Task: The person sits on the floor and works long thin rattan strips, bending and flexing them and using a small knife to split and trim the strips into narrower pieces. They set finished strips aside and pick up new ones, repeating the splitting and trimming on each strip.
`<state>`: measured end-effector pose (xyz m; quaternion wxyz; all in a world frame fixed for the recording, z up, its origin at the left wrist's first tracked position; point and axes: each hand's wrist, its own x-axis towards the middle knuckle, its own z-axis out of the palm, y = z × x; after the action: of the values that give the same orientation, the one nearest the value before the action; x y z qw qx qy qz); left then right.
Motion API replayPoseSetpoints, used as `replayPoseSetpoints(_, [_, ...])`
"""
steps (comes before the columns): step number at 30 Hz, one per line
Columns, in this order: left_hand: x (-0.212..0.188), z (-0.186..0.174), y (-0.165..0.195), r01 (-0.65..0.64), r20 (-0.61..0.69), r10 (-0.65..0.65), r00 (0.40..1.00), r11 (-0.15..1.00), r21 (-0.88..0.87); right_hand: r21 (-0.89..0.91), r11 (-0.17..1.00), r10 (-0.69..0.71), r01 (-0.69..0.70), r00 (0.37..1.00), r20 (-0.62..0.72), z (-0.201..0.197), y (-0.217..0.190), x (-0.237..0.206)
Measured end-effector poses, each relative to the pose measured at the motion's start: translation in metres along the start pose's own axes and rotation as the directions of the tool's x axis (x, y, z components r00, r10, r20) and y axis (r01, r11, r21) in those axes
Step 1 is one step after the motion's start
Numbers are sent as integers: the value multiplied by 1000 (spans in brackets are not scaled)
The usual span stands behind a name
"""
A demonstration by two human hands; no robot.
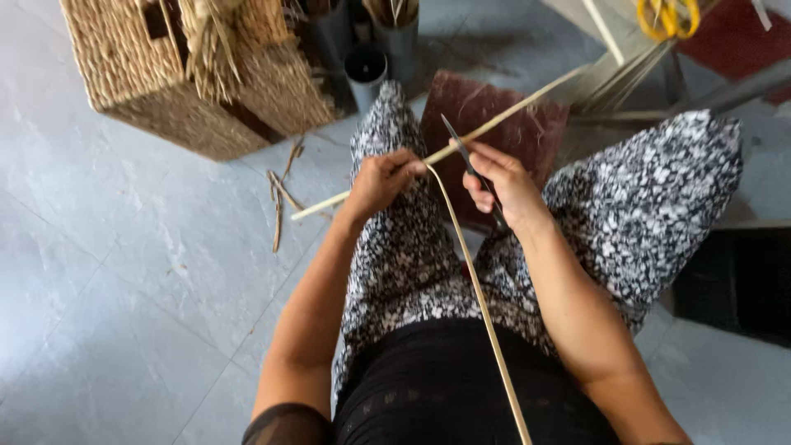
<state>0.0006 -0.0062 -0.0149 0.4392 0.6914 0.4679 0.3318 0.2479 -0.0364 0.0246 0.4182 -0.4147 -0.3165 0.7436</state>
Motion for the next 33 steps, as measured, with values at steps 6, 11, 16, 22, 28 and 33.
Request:
replayPoseSetpoints(6, [7, 4, -5, -20, -9, 19, 1000, 991, -135, -27, 998, -43, 50, 978, 203, -5, -1, -3])
replayPoseSetpoints(11, [0, -1, -7, 1, 96, 6, 995, 997, -71, -99, 995, 15, 8, 973, 232, 9, 25, 5])
replayPoseSetpoints(16, [-4, -15, -17, 8, 120, -3, 993, 999, -37, -165, 985, -14, 46, 981, 195, 6, 23, 10])
replayPoseSetpoints(22, [11, -18, -30, -56, 39, 54, 998, 997, 55, 8, 999, -49, 49, 984, 169, -5, 16, 21])
replayPoseSetpoints(28, [23, -7, -24, -46, -40, 49, 998, 996, 78, 55, 998, -31, 27, 997, 66, -17, 18, 31])
replayPoseSetpoints(33, [24, -4, -27, -57, -57, 59, 997, 998, 32, -27, 999, -12, 19, 975, 224, -12, 28, 30])
